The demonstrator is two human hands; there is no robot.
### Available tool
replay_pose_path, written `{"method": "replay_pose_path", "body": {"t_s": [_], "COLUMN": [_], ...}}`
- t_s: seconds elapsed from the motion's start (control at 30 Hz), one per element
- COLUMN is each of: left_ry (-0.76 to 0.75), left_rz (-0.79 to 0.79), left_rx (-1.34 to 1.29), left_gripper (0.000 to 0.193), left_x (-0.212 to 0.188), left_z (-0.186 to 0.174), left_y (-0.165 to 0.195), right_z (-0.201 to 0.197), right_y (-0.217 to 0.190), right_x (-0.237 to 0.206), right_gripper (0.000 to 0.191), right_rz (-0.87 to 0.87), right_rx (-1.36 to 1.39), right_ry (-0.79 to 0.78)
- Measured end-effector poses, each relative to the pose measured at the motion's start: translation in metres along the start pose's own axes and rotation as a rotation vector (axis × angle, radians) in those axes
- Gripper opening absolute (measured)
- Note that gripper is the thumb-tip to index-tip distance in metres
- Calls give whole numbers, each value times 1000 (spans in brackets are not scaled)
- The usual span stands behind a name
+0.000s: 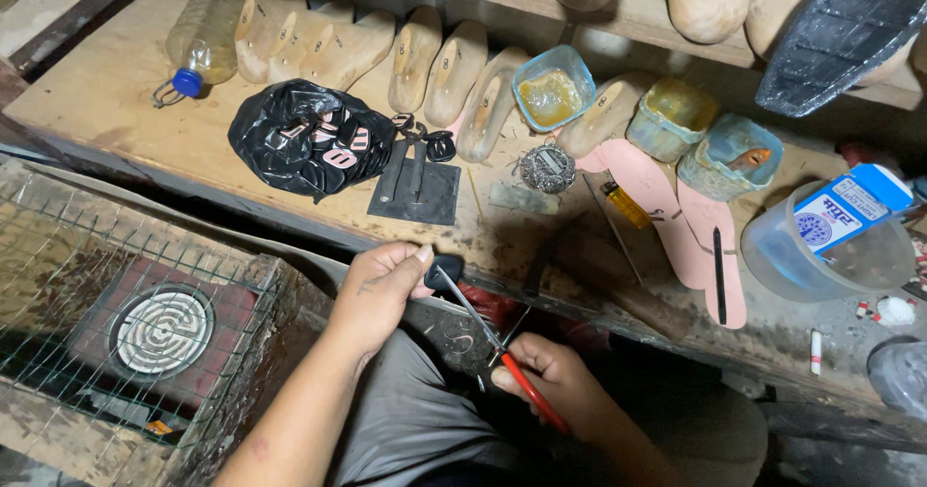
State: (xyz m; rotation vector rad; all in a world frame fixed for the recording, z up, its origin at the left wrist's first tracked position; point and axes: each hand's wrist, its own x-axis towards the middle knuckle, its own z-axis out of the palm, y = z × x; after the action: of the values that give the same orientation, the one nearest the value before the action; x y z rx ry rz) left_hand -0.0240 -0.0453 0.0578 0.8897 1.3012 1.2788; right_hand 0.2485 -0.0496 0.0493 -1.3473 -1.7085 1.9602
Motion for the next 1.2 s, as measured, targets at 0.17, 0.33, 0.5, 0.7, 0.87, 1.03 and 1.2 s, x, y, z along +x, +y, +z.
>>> {"method": "replay_pose_path", "body": {"t_s": [0.17,0.33,0.5,0.7,0.87,1.03,1.2], "left_ry": [76,231,191,166,111,64,28], "left_rz": [61,-10,78,-32,26,100,137], "left_rx": [10,-111,-95,-85,-110,-47,11], "left_gripper": [28,27,27,37,38,34,37], "left_x": [-1,2,-10,-28,-32,-29,-28], "left_z": [3,-4,0,11,23,31,45], "left_y": [-5,-6,-9,6,16,14,10], "right_z": [5,-15,-66,-132,-148,-132,-48], "right_y": [-15,-47,-64,-44,-19,-38,-64], "right_x": [-10,-15,9,40,53,41,24], "right_gripper": [25,47,50,47,36,27,31], "right_rz": [-135,-55,-543,-194,-189,-441,-481], "right_rx": [-52,-578,-828,-921,-875,-1061,-340], "right_ry": [29,383,906,1055,1076,1068,536]}}
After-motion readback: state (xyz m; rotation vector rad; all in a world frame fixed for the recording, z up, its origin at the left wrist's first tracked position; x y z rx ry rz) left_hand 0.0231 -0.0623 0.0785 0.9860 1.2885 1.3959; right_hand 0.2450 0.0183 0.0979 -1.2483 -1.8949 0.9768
